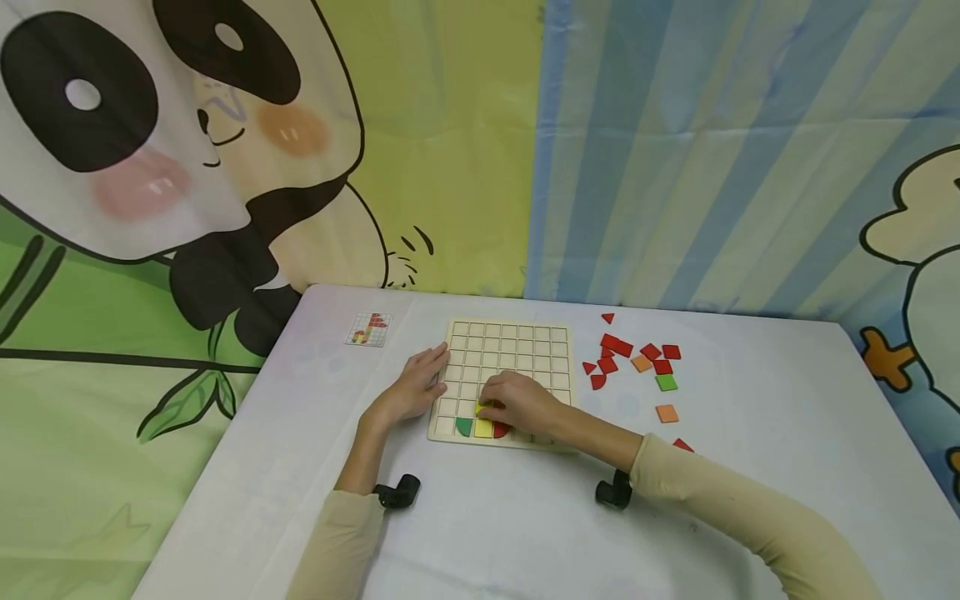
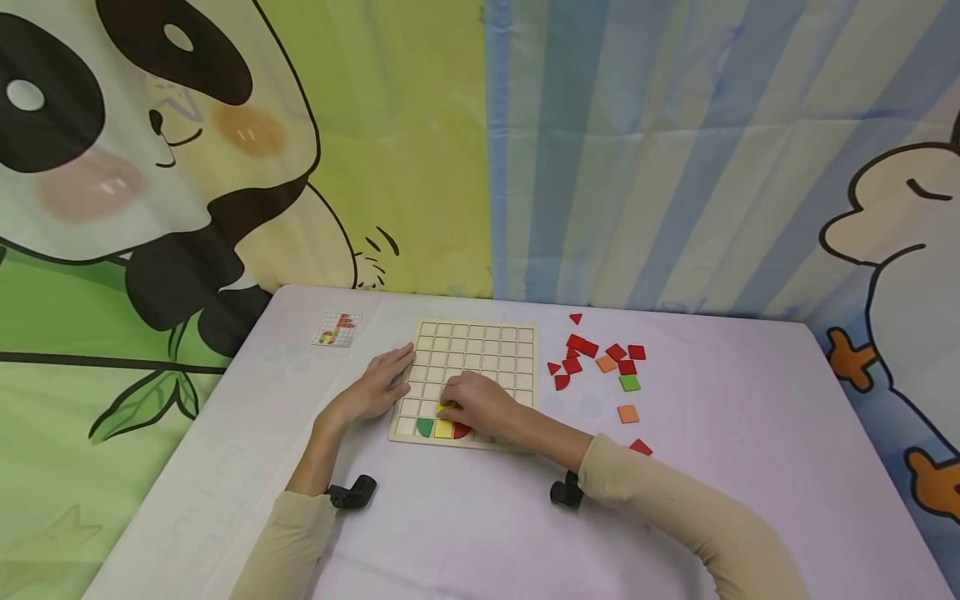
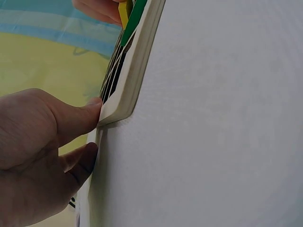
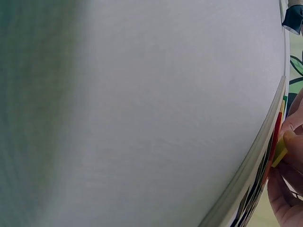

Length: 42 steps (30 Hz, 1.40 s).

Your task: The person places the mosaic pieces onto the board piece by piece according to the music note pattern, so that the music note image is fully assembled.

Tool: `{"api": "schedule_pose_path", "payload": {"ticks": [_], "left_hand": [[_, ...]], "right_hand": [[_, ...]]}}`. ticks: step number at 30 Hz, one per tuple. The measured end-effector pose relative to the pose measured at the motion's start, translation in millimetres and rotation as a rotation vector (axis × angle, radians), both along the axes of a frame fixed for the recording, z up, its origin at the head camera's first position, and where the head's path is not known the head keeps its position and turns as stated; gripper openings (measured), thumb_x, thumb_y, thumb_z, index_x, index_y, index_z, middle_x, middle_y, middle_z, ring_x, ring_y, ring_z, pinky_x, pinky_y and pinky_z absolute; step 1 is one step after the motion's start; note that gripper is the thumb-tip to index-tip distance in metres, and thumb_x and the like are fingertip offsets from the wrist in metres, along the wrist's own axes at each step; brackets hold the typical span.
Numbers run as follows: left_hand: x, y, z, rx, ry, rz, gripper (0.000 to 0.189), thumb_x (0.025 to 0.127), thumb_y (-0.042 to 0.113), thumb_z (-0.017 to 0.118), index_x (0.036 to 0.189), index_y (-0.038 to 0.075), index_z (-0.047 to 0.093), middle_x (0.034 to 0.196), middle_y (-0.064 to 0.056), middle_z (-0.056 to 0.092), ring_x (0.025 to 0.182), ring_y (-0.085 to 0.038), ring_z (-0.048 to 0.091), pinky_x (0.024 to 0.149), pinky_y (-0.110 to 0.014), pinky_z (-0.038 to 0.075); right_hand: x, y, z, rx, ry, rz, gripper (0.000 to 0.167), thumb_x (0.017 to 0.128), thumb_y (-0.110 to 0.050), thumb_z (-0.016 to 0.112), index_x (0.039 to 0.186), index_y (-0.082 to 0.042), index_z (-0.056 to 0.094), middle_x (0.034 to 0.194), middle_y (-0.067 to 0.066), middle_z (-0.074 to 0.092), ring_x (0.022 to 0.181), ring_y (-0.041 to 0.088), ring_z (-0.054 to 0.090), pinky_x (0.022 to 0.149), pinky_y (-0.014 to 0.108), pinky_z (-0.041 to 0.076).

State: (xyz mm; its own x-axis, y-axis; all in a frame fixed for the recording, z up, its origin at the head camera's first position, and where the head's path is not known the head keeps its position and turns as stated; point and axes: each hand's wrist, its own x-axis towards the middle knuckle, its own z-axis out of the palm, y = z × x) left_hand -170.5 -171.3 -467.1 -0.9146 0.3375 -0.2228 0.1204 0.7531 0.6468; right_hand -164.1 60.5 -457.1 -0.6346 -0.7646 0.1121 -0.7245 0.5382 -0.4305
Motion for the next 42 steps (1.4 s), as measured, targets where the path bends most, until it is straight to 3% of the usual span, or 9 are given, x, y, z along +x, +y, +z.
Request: {"api": "schedule_pose_path", "payload": {"ticks": [7, 13, 20, 26, 30, 36, 42], "left_hand": [[-0.5, 0.4, 0.2, -0.005, 0.004, -0.007, 0.061, 0.1, 0.016, 0.051, 0.154, 0.007, 0.025, 0.165, -0.005, 0.014, 0.152, -0.031, 0.008, 0.122, -0.053, 0.016], [0.9, 0.2, 0.2, -0.003, 0.002, -0.01, 0.061, 0.1, 0.015, 0.052, 0.153, 0.006, 0.025, 0.165, -0.005, 0.014, 0.152, -0.032, 0.008, 0.122, -0.053, 0.017], [0.5, -0.2, 0.1, -0.005, 0.005, -0.012, 0.061, 0.1, 0.016, 0.051, 0.154, 0.006, 0.024, 0.165, -0.005, 0.014, 0.152, -0.032, 0.007, 0.122, -0.053, 0.016], [0.3, 0.1, -0.1, 0.003, 0.0, -0.007, 0.061, 0.1, 0.015, 0.051, 0.154, 0.006, 0.024, 0.165, -0.005, 0.014, 0.152, -0.032, 0.007, 0.122, -0.053, 0.016], [0.6, 0.6, 0.0, 0.001, -0.001, -0.001, 0.061, 0.1, 0.016, 0.051, 0.154, 0.007, 0.024, 0.165, -0.005, 0.014, 0.152, -0.031, 0.007, 0.122, -0.053, 0.016], [1.8, 1.3, 1.0, -0.002, 0.001, 0.007, 0.061, 0.099, 0.015, 0.052, 0.153, 0.007, 0.025, 0.165, -0.005, 0.014, 0.152, -0.031, 0.007, 0.122, -0.053, 0.016], [1.6, 2.4, 1.5, 0.006, 0.007, 0.009, 0.061, 0.099, 0.014, 0.052, 0.153, 0.006, 0.025, 0.165, -0.005, 0.014, 0.152, -0.032, 0.007, 0.122, -0.053, 0.016]], "right_hand": [[0.4, 0.7, 0.3, -0.042, 0.005, 0.002, 0.016, 0.086, -0.022, 0.073, 0.093, -0.008, 0.077, 0.091, 0.001, 0.068, 0.086, 0.013, 0.061, 0.08, 0.025, 0.053], [1.8, -0.4, -0.1, -0.002, -0.049, -0.027, 0.015, 0.089, -0.025, 0.07, 0.094, -0.011, 0.075, 0.092, -0.002, 0.068, 0.084, 0.009, 0.059, 0.08, 0.024, 0.053], [0.9, -1.7, 0.9, -0.021, -0.036, -0.015, 0.01, 0.088, -0.023, 0.071, 0.085, -0.013, 0.073, 0.085, -0.004, 0.066, 0.076, 0.007, 0.057, 0.073, 0.021, 0.051], [3.9, -2.5, -1.1, -0.013, 0.025, 0.012, 0.009, 0.088, -0.016, 0.071, 0.08, -0.013, 0.072, 0.088, -0.003, 0.066, 0.079, 0.009, 0.056, 0.073, 0.019, 0.051], [8.5, 0.7, 2.8, 0.016, 0.076, 0.037, 0.007, 0.089, -0.011, 0.069, 0.088, -0.009, 0.075, 0.095, 0.001, 0.069, 0.087, 0.014, 0.061, 0.079, 0.022, 0.054], [17.7, 23.4, 19.1, 0.001, 0.044, 0.036, 0.021, 0.087, -0.013, 0.072, 0.106, -0.007, 0.074, 0.109, 0.004, 0.07, 0.103, 0.02, 0.061, 0.09, 0.031, 0.055], [15.0, 73.9, 30.2, -0.006, 0.03, -0.078, 0.032, 0.083, -0.014, 0.076, 0.113, -0.005, 0.071, 0.113, 0.006, 0.069, 0.108, 0.024, 0.061, 0.091, 0.037, 0.055]]}}
